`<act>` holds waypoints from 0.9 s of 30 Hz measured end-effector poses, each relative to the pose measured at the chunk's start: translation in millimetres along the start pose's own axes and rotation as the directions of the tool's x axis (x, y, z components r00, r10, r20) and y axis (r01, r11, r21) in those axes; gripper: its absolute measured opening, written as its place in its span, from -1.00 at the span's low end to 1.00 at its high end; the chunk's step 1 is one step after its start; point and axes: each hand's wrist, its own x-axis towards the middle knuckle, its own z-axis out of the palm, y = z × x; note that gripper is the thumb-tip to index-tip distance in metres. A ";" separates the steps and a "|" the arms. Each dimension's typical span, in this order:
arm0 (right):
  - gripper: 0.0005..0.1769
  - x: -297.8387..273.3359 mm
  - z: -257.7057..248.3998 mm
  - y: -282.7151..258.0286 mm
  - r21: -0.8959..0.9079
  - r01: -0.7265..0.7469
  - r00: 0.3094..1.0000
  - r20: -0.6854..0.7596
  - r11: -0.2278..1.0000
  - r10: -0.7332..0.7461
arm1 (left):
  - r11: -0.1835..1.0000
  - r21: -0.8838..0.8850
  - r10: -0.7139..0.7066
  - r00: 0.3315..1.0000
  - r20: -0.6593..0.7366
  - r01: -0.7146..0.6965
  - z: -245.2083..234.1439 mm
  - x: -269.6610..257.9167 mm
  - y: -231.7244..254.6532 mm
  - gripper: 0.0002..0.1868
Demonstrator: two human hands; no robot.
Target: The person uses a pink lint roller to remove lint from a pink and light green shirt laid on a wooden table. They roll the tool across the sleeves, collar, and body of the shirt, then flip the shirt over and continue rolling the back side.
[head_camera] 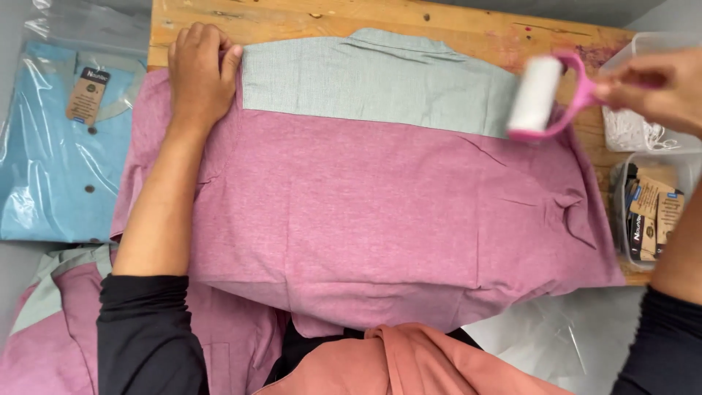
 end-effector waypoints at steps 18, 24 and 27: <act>-0.78 60.4 105.6 -115.2 0.366 0.431 0.901 -0.120 0.825 -0.417 | 0.999 -0.041 0.024 0.999 -0.035 -0.026 5.9 -3.9 -14.2 -0.72; -0.69 -25.8 26.3 15.1 0.175 -0.021 1.000 0.006 0.984 0.020 | 0.999 -0.030 0.042 0.998 -0.051 -0.043 8.1 -6.4 -15.8 -0.70; -0.68 -35.8 4.6 31.4 0.007 -0.111 0.994 0.020 0.994 0.111 | 0.999 -0.001 0.033 0.998 -0.054 -0.033 8.2 -5.3 -12.6 -0.73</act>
